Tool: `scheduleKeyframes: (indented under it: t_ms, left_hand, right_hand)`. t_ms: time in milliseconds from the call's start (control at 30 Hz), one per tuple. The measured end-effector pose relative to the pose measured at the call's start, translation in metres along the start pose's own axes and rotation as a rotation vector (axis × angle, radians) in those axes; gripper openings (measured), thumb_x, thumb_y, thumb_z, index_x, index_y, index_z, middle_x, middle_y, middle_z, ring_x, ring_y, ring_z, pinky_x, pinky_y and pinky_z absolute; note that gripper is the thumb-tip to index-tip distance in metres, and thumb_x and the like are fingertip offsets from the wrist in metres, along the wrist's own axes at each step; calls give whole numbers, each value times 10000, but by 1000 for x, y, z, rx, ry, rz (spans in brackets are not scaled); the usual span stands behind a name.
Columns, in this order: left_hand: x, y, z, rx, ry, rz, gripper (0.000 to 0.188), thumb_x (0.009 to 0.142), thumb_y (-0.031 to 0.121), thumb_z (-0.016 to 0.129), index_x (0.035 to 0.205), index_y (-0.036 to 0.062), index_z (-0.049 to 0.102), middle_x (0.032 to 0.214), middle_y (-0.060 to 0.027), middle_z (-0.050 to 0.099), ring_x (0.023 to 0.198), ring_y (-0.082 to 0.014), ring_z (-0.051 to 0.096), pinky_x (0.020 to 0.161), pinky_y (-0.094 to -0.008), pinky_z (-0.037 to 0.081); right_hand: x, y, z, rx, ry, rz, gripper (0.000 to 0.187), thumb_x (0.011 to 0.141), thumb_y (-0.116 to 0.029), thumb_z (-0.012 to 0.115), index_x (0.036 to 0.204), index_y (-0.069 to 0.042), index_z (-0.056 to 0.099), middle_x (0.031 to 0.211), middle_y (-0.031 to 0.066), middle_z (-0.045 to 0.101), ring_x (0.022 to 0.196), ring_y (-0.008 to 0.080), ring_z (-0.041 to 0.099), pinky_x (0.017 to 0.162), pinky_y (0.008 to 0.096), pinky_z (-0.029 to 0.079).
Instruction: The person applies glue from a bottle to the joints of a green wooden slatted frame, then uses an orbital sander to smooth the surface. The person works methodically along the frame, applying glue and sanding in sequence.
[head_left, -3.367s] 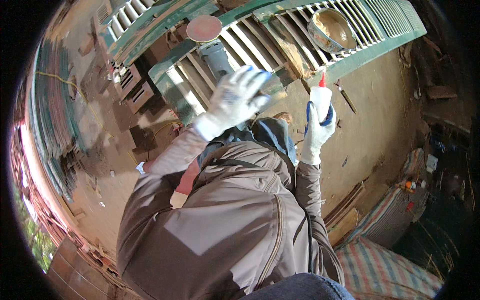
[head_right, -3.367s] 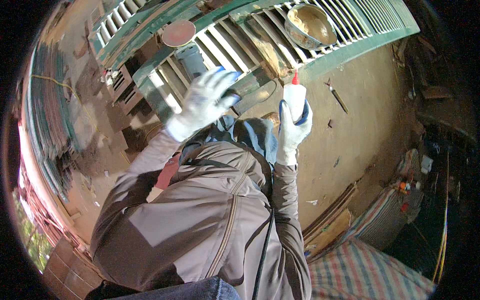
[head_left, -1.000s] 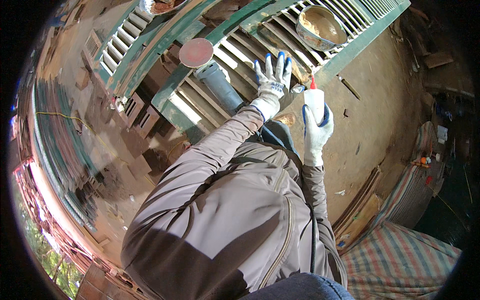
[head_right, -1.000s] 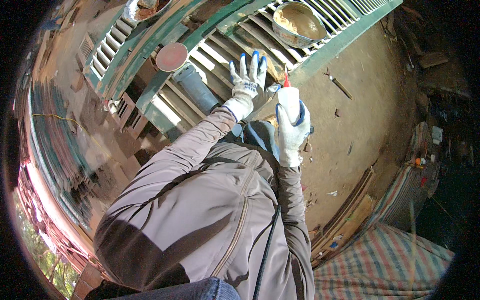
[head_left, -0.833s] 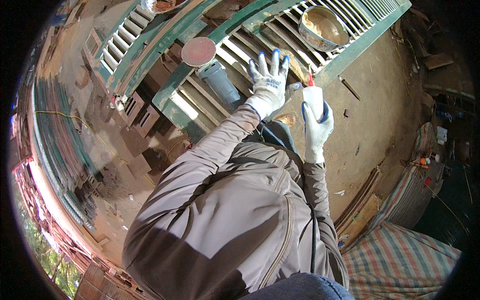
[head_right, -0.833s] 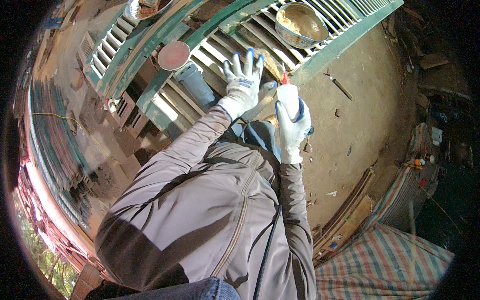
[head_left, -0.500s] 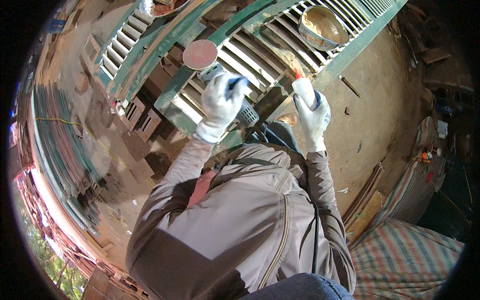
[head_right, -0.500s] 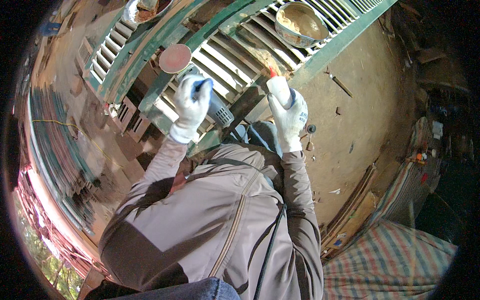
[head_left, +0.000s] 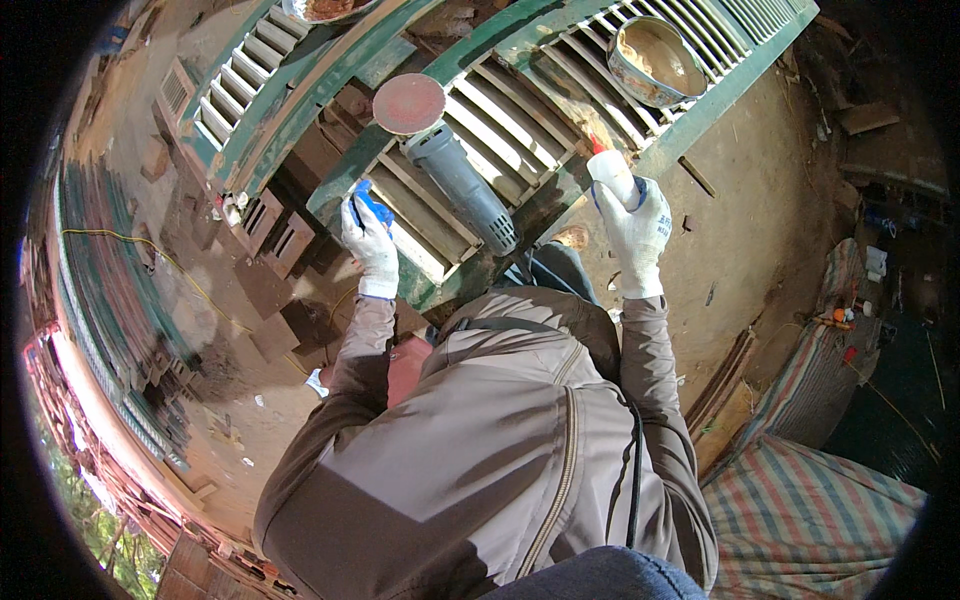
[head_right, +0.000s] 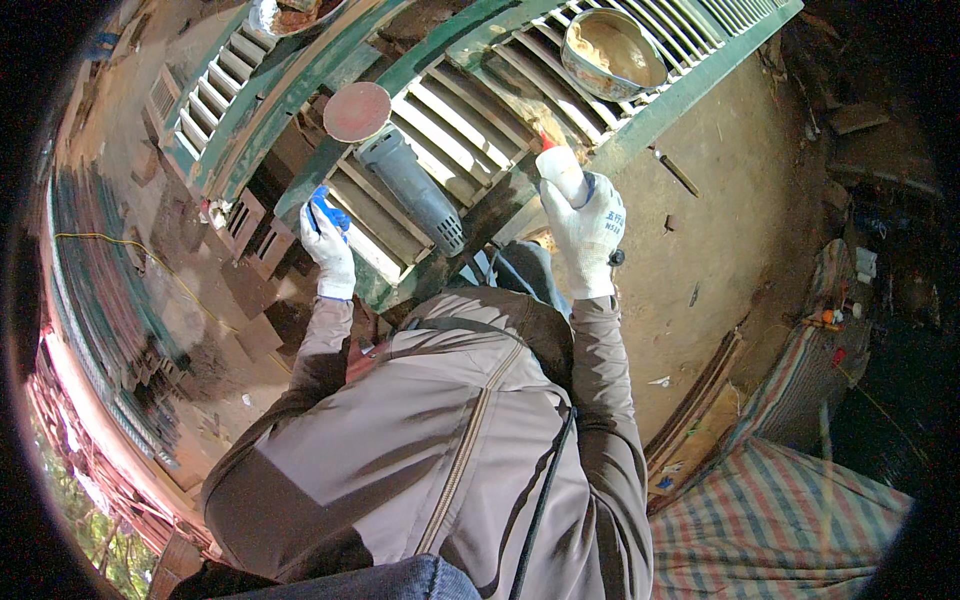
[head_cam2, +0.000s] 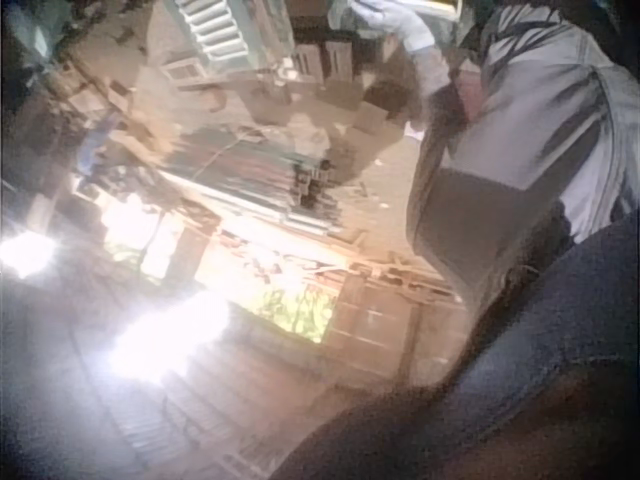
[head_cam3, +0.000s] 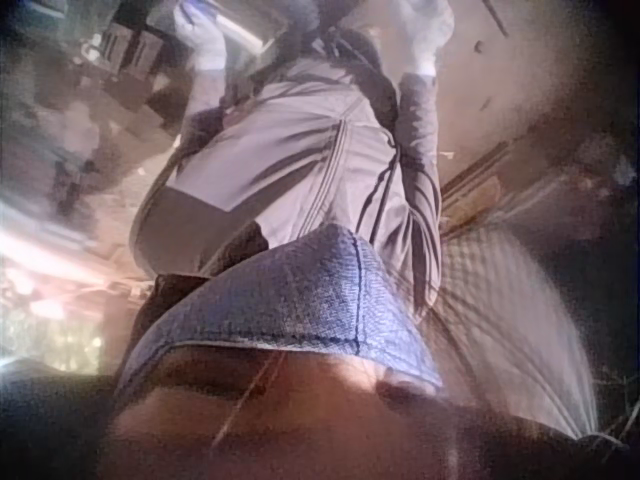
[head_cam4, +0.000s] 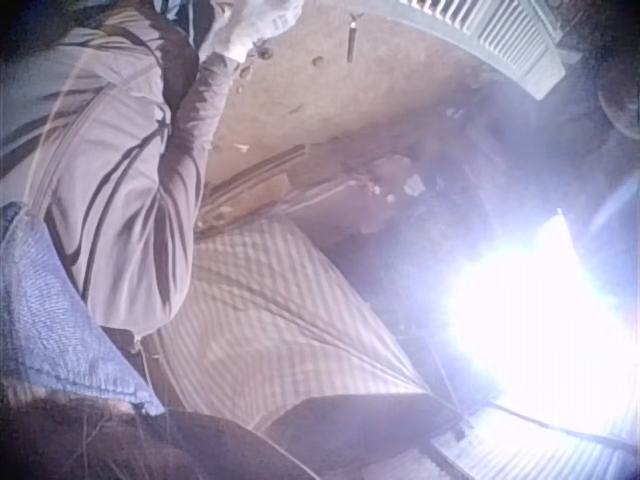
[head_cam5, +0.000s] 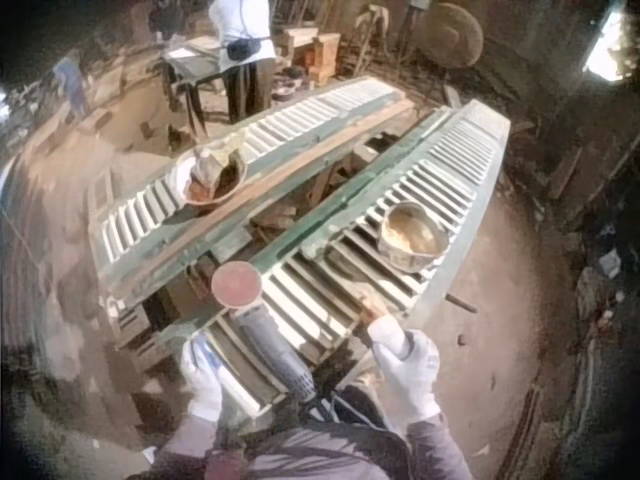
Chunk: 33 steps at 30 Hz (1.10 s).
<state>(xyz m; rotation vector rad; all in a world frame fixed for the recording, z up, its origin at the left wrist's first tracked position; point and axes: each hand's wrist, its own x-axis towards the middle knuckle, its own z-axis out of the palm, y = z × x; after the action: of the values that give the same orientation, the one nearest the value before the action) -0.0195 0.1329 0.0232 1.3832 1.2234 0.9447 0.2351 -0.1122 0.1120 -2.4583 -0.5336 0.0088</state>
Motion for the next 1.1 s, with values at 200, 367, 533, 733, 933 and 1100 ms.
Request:
scheduleKeyframes:
  t_ms: [200,367,533,733,933,1100]
  left_hand:
    - [2,-17,5,123,-52,139,291,1099,148,503,1342,27,607,1237,-74,689,781,-134,636,680,-288,569]
    - [2,-20,6,121,-56,139,305,1086,168,531,1359,55,606,1207,-98,698,797,-167,667,735,-310,566]
    - [3,-22,3,144,-80,125,312,1088,170,526,1368,55,600,1258,-102,684,856,-175,680,752,-317,576]
    - [3,-20,4,178,-73,126,312,1085,177,534,1364,58,605,1291,-101,682,928,-176,700,773,-312,589]
    - [4,-23,5,176,-67,109,311,1081,190,547,1355,61,615,1288,-99,686,934,-176,703,772,-311,590]
    - [4,-21,6,176,-70,83,306,1081,193,547,1346,60,621,1283,-100,687,939,-181,705,776,-315,591]
  right_hand:
    - [7,-5,-4,-25,-25,-37,483,748,-388,865,989,-4,698,889,186,713,857,365,694,785,432,536]
    - [13,-12,-3,-39,-41,-32,484,752,-393,863,991,-5,698,887,187,712,859,359,696,784,433,537]
    - [19,-12,2,-56,-44,-42,497,759,-406,859,1003,-3,702,888,184,716,844,343,700,772,424,538]
    - [29,-18,4,-44,-62,-76,511,768,-420,854,1006,7,704,880,184,718,821,327,704,758,412,536]
    - [34,-18,10,6,-83,-66,507,765,-435,841,973,3,696,866,191,709,829,356,699,761,439,530]
    - [32,-16,9,0,-65,-85,503,759,-438,844,960,-1,697,864,186,707,827,354,697,759,438,528]
